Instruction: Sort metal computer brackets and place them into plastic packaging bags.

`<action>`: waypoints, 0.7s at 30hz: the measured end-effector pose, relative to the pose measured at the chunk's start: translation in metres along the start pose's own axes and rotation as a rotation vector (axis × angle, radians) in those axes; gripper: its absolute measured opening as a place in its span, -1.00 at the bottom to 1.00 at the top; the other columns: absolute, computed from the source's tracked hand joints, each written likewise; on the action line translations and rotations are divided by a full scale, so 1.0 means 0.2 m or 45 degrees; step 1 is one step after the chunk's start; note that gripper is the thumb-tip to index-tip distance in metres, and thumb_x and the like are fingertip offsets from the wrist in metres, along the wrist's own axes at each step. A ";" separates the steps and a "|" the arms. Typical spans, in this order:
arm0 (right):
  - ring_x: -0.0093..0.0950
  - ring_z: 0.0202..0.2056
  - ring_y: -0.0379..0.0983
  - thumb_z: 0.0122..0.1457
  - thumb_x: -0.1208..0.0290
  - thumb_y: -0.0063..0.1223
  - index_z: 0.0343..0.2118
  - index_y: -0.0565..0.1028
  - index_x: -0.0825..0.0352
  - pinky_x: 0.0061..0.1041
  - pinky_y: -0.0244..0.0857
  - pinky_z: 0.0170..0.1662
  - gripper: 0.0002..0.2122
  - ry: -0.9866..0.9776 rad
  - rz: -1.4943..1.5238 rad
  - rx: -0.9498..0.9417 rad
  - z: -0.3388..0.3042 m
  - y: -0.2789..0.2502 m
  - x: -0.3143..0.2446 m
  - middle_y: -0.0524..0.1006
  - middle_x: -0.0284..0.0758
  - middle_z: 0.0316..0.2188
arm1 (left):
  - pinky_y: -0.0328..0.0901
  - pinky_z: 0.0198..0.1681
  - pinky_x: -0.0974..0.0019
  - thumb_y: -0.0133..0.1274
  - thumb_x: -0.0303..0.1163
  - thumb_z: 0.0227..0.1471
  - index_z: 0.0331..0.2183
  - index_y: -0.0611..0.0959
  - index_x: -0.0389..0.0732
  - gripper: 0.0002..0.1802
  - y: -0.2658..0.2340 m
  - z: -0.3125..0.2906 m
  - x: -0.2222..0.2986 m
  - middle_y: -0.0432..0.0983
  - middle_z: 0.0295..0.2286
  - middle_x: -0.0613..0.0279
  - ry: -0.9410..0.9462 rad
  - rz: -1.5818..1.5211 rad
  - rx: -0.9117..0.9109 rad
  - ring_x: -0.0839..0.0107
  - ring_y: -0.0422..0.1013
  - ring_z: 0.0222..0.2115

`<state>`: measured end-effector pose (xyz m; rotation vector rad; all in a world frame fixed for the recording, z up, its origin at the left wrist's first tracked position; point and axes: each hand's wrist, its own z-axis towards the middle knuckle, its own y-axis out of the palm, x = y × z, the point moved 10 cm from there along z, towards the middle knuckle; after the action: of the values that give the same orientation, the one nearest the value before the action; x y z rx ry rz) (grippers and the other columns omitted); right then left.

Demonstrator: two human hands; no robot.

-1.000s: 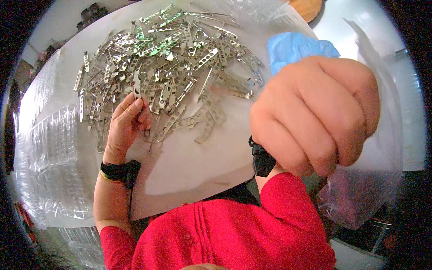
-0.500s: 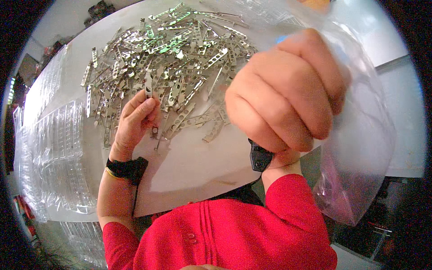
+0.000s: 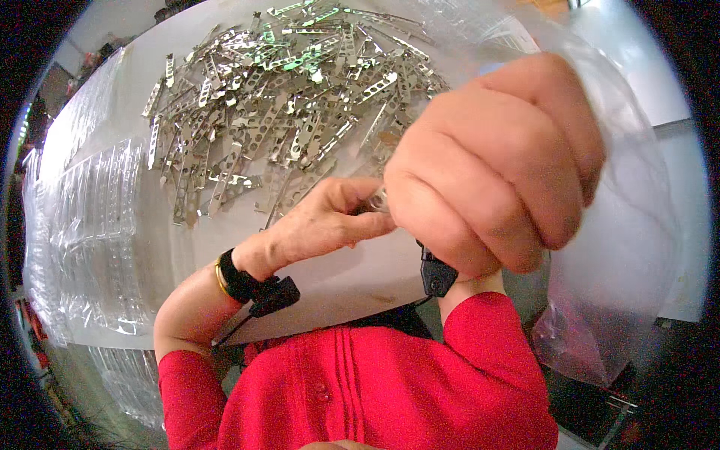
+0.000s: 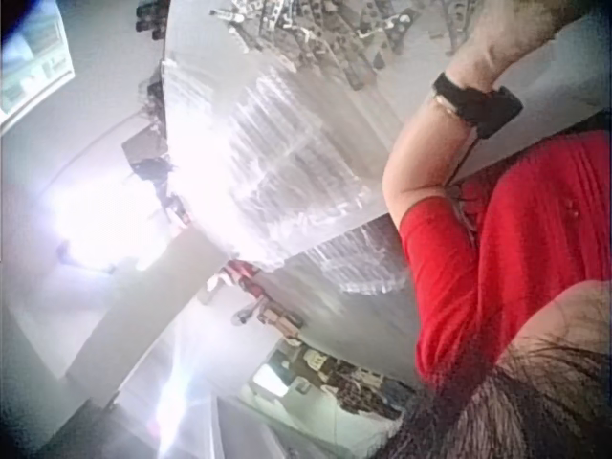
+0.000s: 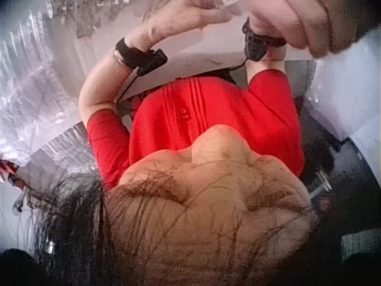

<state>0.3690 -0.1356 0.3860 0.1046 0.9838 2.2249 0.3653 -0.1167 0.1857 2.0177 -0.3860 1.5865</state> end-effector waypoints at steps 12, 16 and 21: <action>-0.24 -0.69 0.36 0.17 0.69 -0.18 -0.51 0.35 0.51 -0.39 0.15 -0.66 -0.88 0.135 0.184 -0.229 -0.03 0.11 -0.02 0.43 0.06 -0.63 | 0.19 -0.54 0.43 0.17 -0.09 0.13 -0.33 0.65 -0.26 -0.62 0.18 0.11 -0.04 0.39 -0.58 0.42 -0.091 -0.098 -0.209 0.62 0.26 -0.58; -0.25 -0.68 0.37 0.19 0.69 -0.21 -0.50 0.36 0.50 -0.40 0.16 -0.65 -0.86 0.189 0.148 -0.273 -0.03 0.09 0.01 0.44 0.06 -0.61 | 0.15 -0.57 0.41 0.20 -0.05 0.09 -0.44 0.62 -0.25 -0.60 0.16 0.10 -0.02 0.33 -0.63 0.43 -0.093 -0.089 -0.183 0.60 0.24 -0.61; -0.27 -0.67 0.37 0.23 0.67 -0.24 -0.49 0.37 0.48 -0.42 0.17 -0.65 -0.84 0.193 0.166 -0.326 -0.03 0.07 0.06 0.45 0.03 -0.60 | 0.10 -0.56 0.40 0.20 -0.14 -0.05 -0.51 0.58 -0.22 -0.68 0.17 0.09 0.00 0.26 -0.67 0.44 -0.127 -0.133 -0.178 0.60 0.20 -0.62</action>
<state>0.3497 -0.1382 0.3894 -0.1201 0.7799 2.4890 0.3624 -0.1551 0.1903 1.9813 -0.4109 1.3617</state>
